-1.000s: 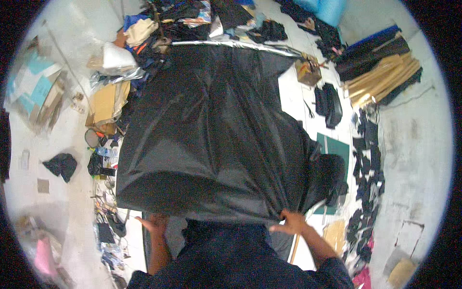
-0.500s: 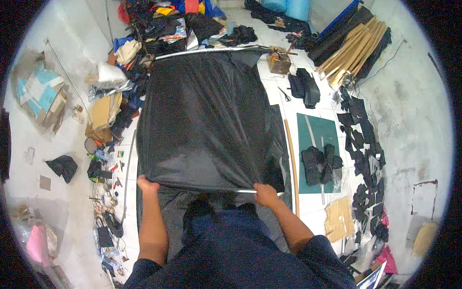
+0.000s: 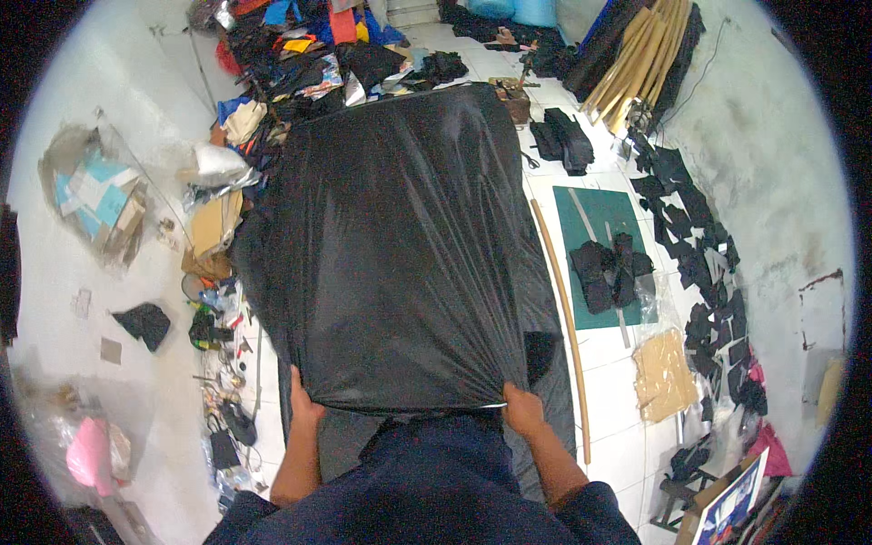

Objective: The person unfolds a large black fabric sheet on the floor, smooths it out, and uses a wooden stick to measure and align it. They then use scissors to cut the fabric along a straight line and fold the cut piece.

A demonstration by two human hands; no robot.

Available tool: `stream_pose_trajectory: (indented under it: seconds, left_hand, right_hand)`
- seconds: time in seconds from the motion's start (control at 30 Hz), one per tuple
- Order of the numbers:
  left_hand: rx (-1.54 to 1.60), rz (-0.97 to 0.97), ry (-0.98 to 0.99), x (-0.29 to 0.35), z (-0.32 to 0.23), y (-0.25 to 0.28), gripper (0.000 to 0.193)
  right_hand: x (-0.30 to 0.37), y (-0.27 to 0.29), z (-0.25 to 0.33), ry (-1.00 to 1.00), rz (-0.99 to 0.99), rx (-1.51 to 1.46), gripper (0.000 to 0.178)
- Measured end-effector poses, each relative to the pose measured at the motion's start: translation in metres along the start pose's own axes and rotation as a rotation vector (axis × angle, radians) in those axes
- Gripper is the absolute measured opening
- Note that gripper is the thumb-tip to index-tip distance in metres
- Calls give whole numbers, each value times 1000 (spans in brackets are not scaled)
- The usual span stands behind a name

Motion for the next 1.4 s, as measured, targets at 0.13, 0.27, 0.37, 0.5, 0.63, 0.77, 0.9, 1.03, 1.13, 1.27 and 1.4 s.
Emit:
stream_pose_trajectory:
  seconds: [0.13,0.27,0.37,0.5,0.63,0.77,0.9,1.03,1.13,1.27,1.4]
  left_hand:
    - [77,57,-121,7,-15,-26,76]
    - [269,129,-181,5,-38,-45,68]
    - [295,83,-242,18,-63,-45,67]
    - [218,32,-287,38,-97,-49,67]
    - [172,67,-265,51,-95,-29,71]
    - [142,44,-186,86,-26,37,81]
    - [149,-141,-86,153,79,137,83]
    - [184,-276,8,216,134,172,79]
    - [201,-94,-129,251,171,199,76]
    - [244,-255,-108,264,205,225,73]
    - [353,-587,-207,249,172,205,73]
  right_hand:
    - [15,51,22,45,-439,144,24]
    - [-6,107,25,421,-733,-209,40]
    - [-44,131,51,322,-645,-623,33]
    - [-50,153,120,273,-534,-308,36]
    - [-37,124,126,249,-259,128,41]
    - [39,48,75,147,-55,356,37]
    - [139,-16,9,95,6,301,31]
    - [207,-33,-28,54,3,316,33]
    - [264,-57,-49,54,145,301,40]
    - [267,-64,-90,87,260,373,43]
    - [230,-38,-76,300,126,277,43]
Point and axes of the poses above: each hand's wrist, its own x-axis away from the middle knuckle, its own y-axis out of the back of the hand, z = x × y, the point moved 7 cm from there along -x, towards the middle knuckle, and after that the axes turned 4 degrees about -x, right-handed, at the moved point
